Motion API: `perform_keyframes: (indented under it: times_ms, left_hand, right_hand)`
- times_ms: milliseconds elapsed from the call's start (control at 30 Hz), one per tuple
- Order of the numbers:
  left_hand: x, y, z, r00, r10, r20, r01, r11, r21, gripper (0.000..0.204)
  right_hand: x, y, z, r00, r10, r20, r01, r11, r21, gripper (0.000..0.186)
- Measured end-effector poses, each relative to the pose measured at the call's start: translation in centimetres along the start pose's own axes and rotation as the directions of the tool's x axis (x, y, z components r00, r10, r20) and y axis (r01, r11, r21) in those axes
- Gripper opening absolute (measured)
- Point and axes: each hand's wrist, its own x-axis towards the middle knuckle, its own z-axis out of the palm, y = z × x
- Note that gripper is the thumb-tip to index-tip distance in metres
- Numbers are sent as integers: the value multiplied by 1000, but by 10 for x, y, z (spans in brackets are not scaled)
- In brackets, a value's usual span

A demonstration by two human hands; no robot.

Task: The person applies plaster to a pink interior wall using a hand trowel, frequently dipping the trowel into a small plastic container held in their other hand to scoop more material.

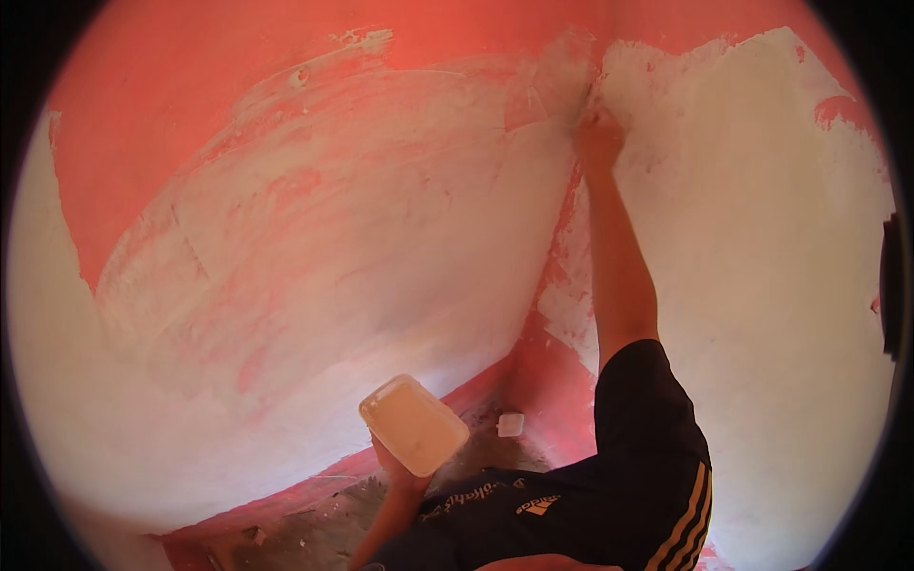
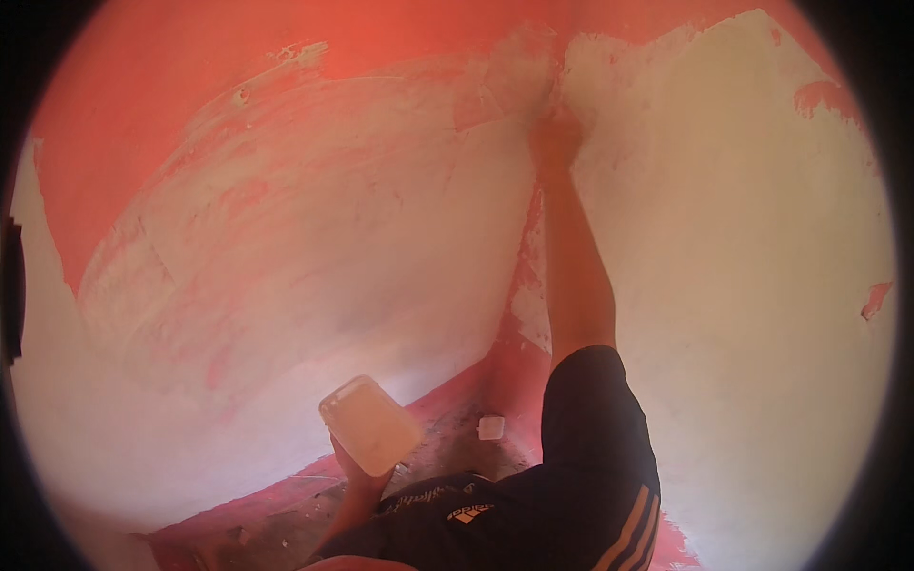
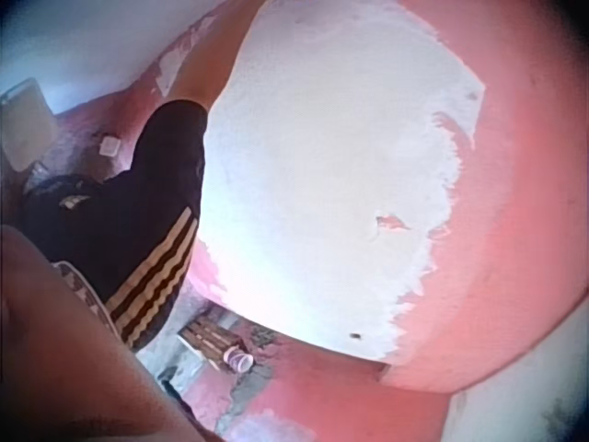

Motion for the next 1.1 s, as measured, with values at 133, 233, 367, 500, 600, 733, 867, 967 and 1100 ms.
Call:
perform_keyframes:
  times_ms: [133, 233, 367, 500, 600, 733, 867, 967, 1100]
  left_hand:
    - [-9, 9, 1, 988, 134, 75, -150, 954, 261, 43]
    - [0, 11, -9, 947, 203, 250, -299, 845, 444, 40]
    - [-1, 2, -4, 998, 68, -12, -69, 997, -43, 40]
    - [-18, 11, -17, 988, 133, 80, -149, 955, 258, 42]
    - [-31, 28, -45, 991, 130, 42, -136, 965, 222, 43]
    - [-30, 39, -49, 972, 139, 190, -201, 908, 368, 42]
    - [-40, 36, -35, 992, 80, 96, -92, 988, 127, 42]
    - [-44, 34, -29, 998, 32, 60, -40, 989, 144, 43]
    - [-44, 37, -62, 986, 114, 121, -149, 930, 337, 48]
  right_hand:
    - [-87, -117, -9, 908, -403, -117, 414, 814, 408, 22]
    - [-104, -151, -54, 885, -463, -59, 418, 730, 540, 20]
    - [-37, -40, -30, 982, -162, -94, 177, 967, 182, 18]
    - [-59, -1, 12, 998, -39, 39, 39, 999, 16, 19]
    - [-152, -148, -15, 918, -388, -79, 387, 841, 378, 48]
    - [-199, -234, -96, 828, -547, 124, 326, 649, 687, 39]
    - [-147, -106, -53, 982, -186, -25, 182, 906, 382, 18]
    - [-112, 4, -30, 978, 187, 92, -189, 982, 5, 27]
    - [-203, -109, -26, 994, -35, 106, -1, 947, 323, 16]
